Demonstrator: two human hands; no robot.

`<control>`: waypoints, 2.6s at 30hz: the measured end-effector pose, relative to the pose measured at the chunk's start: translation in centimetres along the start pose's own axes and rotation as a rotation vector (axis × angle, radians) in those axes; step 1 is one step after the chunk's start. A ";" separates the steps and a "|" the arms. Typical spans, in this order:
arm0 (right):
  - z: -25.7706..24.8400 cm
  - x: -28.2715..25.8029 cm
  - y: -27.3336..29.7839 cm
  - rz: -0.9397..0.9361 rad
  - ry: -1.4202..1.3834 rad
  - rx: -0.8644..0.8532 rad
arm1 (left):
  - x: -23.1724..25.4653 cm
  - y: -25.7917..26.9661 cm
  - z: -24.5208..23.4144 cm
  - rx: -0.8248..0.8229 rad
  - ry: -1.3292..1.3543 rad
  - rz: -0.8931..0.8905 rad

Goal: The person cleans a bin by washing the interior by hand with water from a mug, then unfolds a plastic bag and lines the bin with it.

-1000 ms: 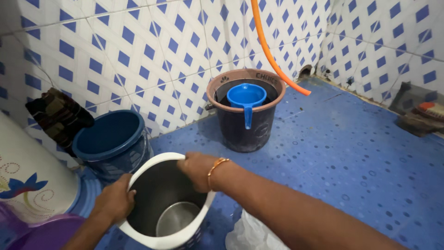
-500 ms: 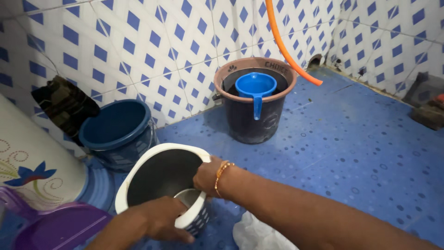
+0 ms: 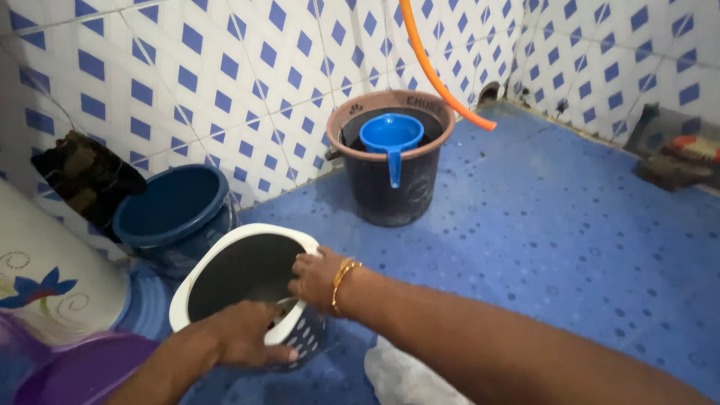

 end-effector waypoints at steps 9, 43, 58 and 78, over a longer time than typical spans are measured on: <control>-0.6 -1.0 -1.1 -0.050 0.047 -0.238 | -0.3 -0.4 0.2 -0.059 -0.228 -0.112; 6.2 10.5 14.1 0.444 -0.462 -0.425 | 13.5 -9.3 0.3 0.620 -0.796 -0.256; 10.5 10.2 15.8 0.518 -0.487 -0.485 | 14.3 -20.3 8.2 0.430 0.027 0.073; 9.1 6.2 16.5 0.464 -0.535 -0.481 | 14.9 -14.3 7.1 -0.054 -0.185 0.092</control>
Point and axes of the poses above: each hand's wrist, its own y-axis away from the middle knuckle, its own z-axis out of the palm, x = y × z, the point moved 1 cm from there along -y, towards the middle knuckle, and after that the axes turned 6 degrees about -x, right-handed, at the moved point
